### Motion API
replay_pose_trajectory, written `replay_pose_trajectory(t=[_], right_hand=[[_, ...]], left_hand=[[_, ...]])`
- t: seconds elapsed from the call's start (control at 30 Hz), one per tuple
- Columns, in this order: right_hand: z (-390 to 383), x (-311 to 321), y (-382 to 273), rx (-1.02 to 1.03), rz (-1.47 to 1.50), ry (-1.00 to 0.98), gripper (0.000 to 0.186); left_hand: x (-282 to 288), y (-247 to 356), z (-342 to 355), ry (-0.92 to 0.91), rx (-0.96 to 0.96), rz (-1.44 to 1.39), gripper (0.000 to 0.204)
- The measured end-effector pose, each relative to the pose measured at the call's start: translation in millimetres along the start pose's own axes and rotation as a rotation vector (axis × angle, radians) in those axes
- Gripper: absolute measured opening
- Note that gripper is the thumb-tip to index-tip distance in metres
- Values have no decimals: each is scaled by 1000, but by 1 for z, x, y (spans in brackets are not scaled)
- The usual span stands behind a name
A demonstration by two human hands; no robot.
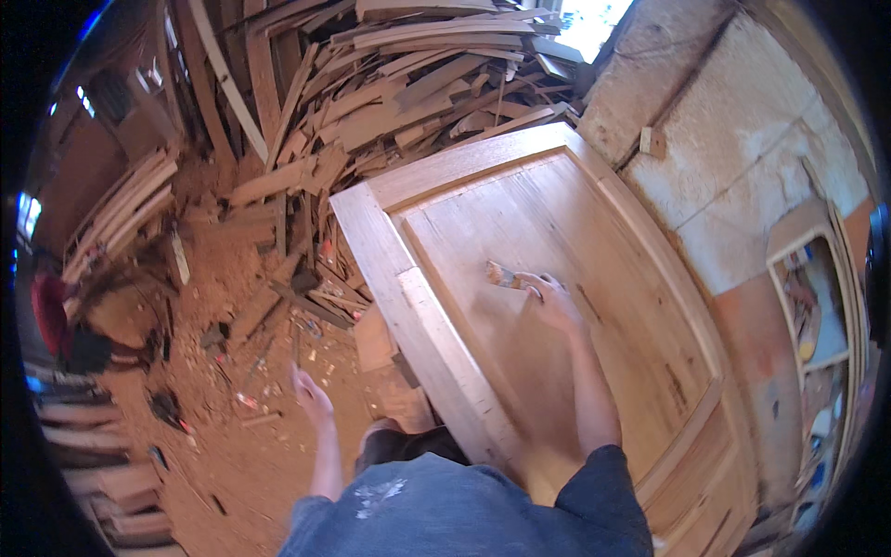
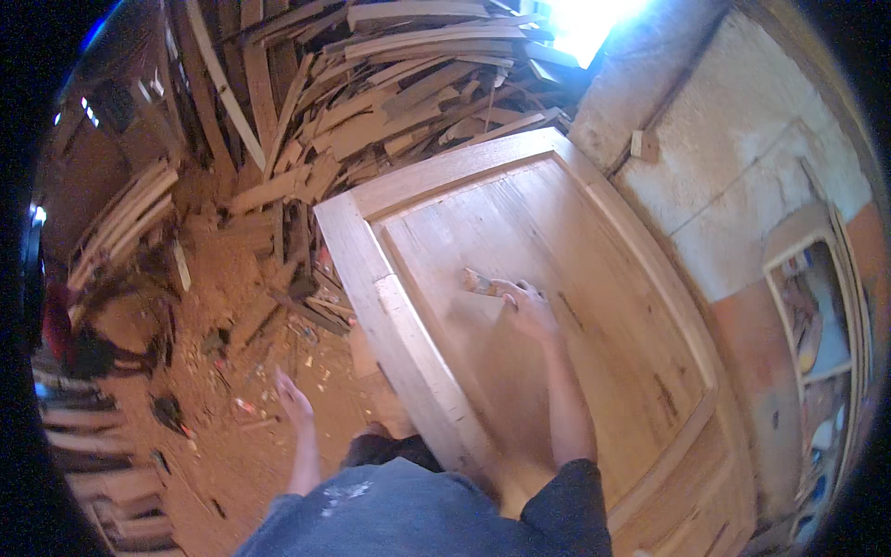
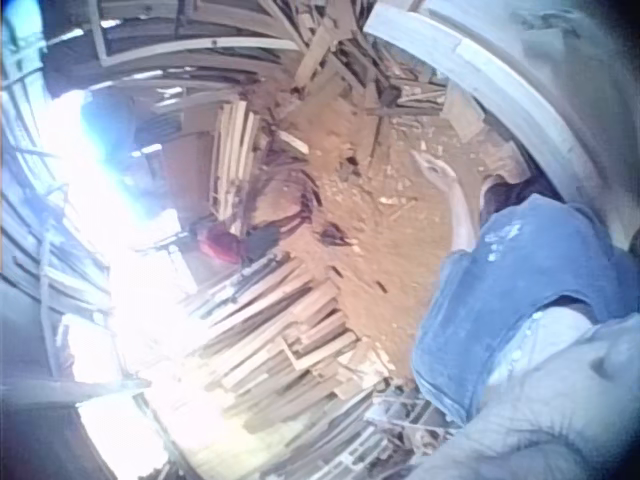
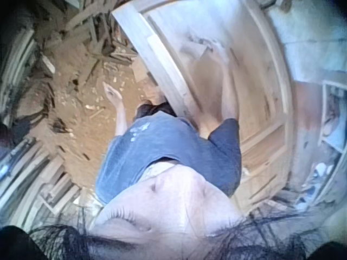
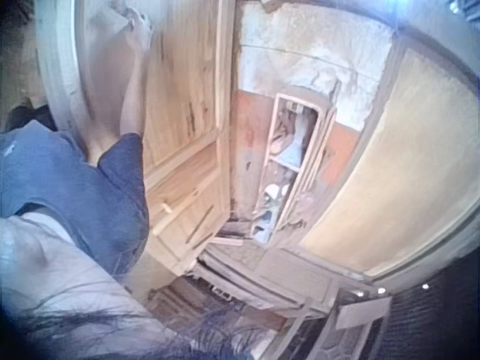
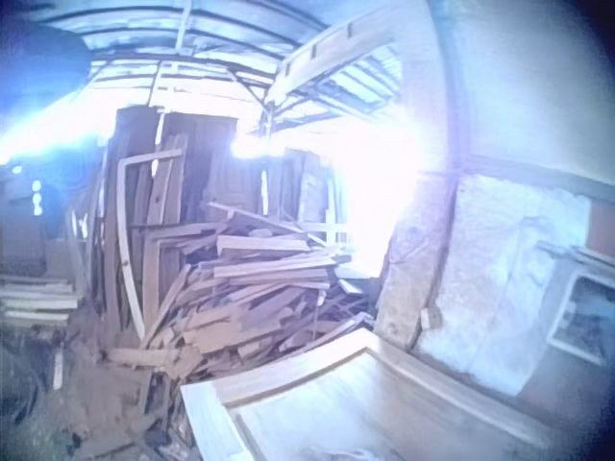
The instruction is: The person applies wood filler to gaps in a wooden door frame, smooths it with a putty knife and fingers, and sands the area with a sanding disc.
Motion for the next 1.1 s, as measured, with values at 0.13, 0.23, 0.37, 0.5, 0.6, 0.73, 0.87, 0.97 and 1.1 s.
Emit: replay_pose_trajectory(t=[0.13, 0.23, 0.37, 0.5, 0.6, 0.73, 0.87, 0.97, 1.1], right_hand=[[-52, -17, -24, -30, 21, 119, 37], [-97, -10, -20, -106, -49, 166, 37], [-149, -1, -63, -197, 12, 176, 37], [-219, 0, -79, -303, 31, 229, 39], [-279, -2, -91, -398, -26, 254, 40], [-355, 2, -134, -546, -42, 307, 41], [-440, -6, -179, -752, -78, 365, 42], [-508, -23, -221, -931, -50, 381, 41], [-603, -59, -275, -1173, 18, 484, 35]], left_hand=[[86, -276, -80, -345, 883, -200, 76], [103, -314, -167, -694, 870, 256, 70], [132, -302, -211, -908, 681, 466, 63], [154, -304, -185, -998, 597, 516, 58], [147, -301, -123, -987, 553, 464, 54], [125, -278, -38, -875, 525, 230, 48], [98, -258, 6, -901, 513, 125, 46], [71, -258, 15, -1143, 514, 133, 44], [64, -275, -7, -1329, 471, 225, 45]])
Point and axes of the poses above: each hand's wrist, its own z-axis towards the middle knuckle, its own x-axis out of the back of the hand, y = z × x, the point moved 7 cm from there along z, towards the middle knuckle, and after that the axes turned 6 degrees about -z, right-handed, at the moved point
